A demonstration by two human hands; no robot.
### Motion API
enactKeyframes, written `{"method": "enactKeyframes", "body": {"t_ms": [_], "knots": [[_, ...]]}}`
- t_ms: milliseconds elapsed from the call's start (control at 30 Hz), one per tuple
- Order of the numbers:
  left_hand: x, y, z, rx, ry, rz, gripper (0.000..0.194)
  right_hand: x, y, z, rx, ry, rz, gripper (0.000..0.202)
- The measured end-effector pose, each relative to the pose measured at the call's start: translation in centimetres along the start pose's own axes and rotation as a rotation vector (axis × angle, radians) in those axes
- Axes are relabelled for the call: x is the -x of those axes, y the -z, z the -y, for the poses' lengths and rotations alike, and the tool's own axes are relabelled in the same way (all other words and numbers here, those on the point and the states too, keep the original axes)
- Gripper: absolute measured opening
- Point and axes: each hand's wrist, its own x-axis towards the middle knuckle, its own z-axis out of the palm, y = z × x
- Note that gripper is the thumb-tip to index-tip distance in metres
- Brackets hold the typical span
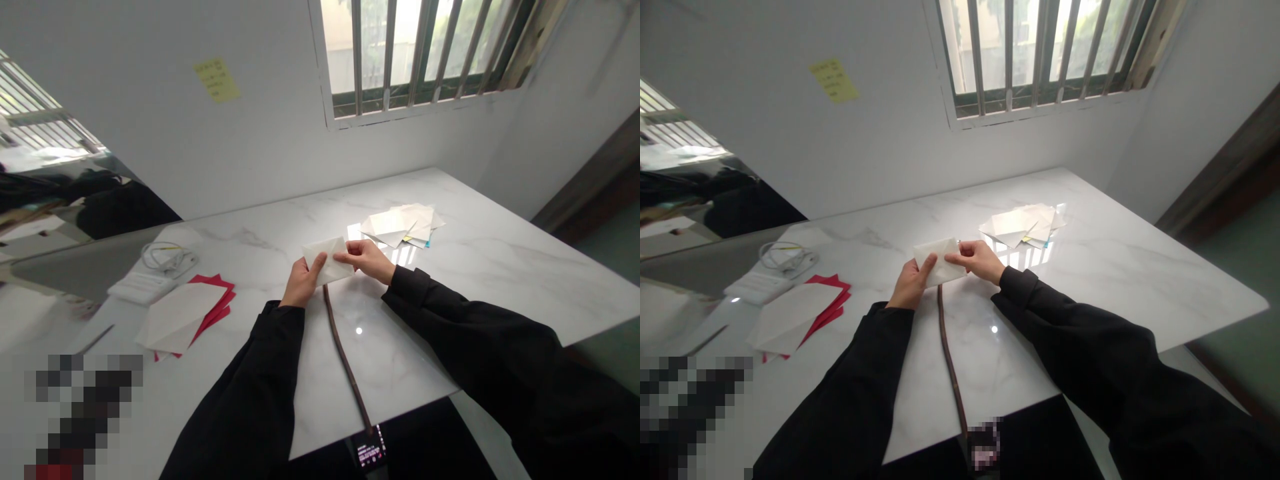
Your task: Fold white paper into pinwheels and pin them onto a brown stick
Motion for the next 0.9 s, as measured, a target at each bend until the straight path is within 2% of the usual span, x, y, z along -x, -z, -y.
{"method": "enactKeyframes", "body": {"t_ms": [100, 200, 367, 567, 900], "knots": [[-0.3, 0.0, 0.3, 0.1, 0.03, 0.029, 0.065, -0.2, 0.2, -0.1, 0.002, 0.007, -0.069, 0.046], [-0.4, 0.1, 0.2, 0.095, 0.012, 0.026, 0.055, -0.2, 0.4, 0.1, 0.0, -0.002, -0.119, 0.045], [-0.5, 0.6, 0.4, 0.054, -0.013, 0.003, 0.046, -0.1, 0.4, 0.2, -0.001, -0.009, -0.091, 0.049], [-0.8, 1.1, 1.1, 0.059, 0.006, 0.038, 0.051, -0.2, 0.4, -0.2, 0.017, -0.014, -0.062, 0.052], [-0.2, 0.3, -0.2, 0.042, 0.005, 0.039, 0.063, 0.0, 0.3, -0.4, -0.013, 0.009, -0.049, 0.046]]}}
